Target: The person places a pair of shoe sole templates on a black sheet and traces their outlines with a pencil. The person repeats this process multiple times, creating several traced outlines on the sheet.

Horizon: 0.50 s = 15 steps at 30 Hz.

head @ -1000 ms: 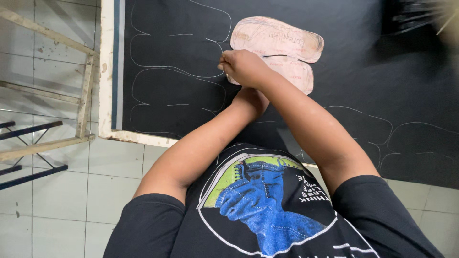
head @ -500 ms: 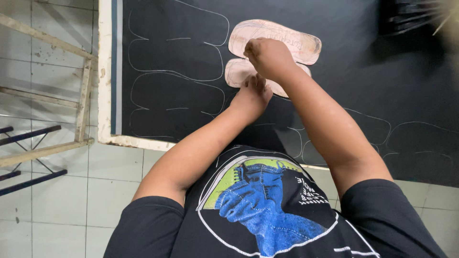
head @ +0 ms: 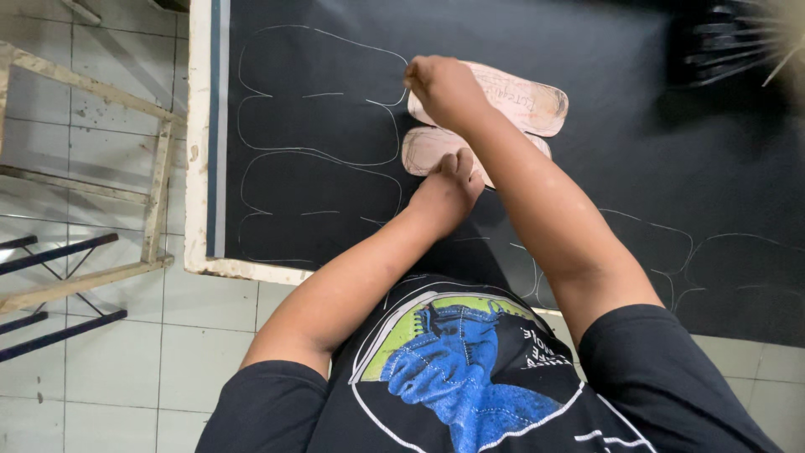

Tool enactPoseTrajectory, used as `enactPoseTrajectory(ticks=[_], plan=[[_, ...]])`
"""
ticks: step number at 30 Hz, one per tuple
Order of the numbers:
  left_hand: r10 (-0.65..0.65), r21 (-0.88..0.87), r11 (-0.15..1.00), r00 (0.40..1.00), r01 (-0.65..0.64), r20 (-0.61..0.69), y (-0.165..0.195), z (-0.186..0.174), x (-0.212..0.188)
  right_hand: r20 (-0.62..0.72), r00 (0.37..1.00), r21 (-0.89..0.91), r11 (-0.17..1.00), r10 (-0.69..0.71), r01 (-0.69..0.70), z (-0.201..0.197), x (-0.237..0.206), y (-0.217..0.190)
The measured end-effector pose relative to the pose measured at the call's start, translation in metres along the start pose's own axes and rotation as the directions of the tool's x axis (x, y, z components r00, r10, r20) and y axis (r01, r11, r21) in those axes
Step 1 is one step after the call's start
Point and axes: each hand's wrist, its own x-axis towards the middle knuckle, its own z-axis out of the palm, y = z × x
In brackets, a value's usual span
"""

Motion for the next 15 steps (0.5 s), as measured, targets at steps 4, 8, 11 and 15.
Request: enactPoseTrajectory(ticks=[4, 8, 11, 15], plan=[[0.016, 0.048, 0.999, 0.999, -0.018, 0.029, 0.000, -0.006, 0.000, -0.078, 0.997, -0.041, 0.999, 0.005, -0.008, -0.011, 0.008, 0.021], [-0.013, -0.043, 0.999, 0.997, 0.016, 0.076, -0.001, -0.010, 0.002, -0.106, 0.994, -0.025, 0.999, 0.042, -0.044, -0.027, -0.004, 0.041], [-0.024, -0.072, 0.997, 0.995, 0.031, 0.101, -0.001, -0.011, 0.001, -0.148, 0.987, -0.072, 0.995, 0.064, -0.075, -0.045, -0.023, 0.058], [-0.013, -0.081, 0.996, 0.993, 0.023, 0.120, 0.000, -0.012, 0.002, -0.131, 0.963, -0.050, 0.969, 0.234, -0.242, -0.079, -0.056, 0.084]])
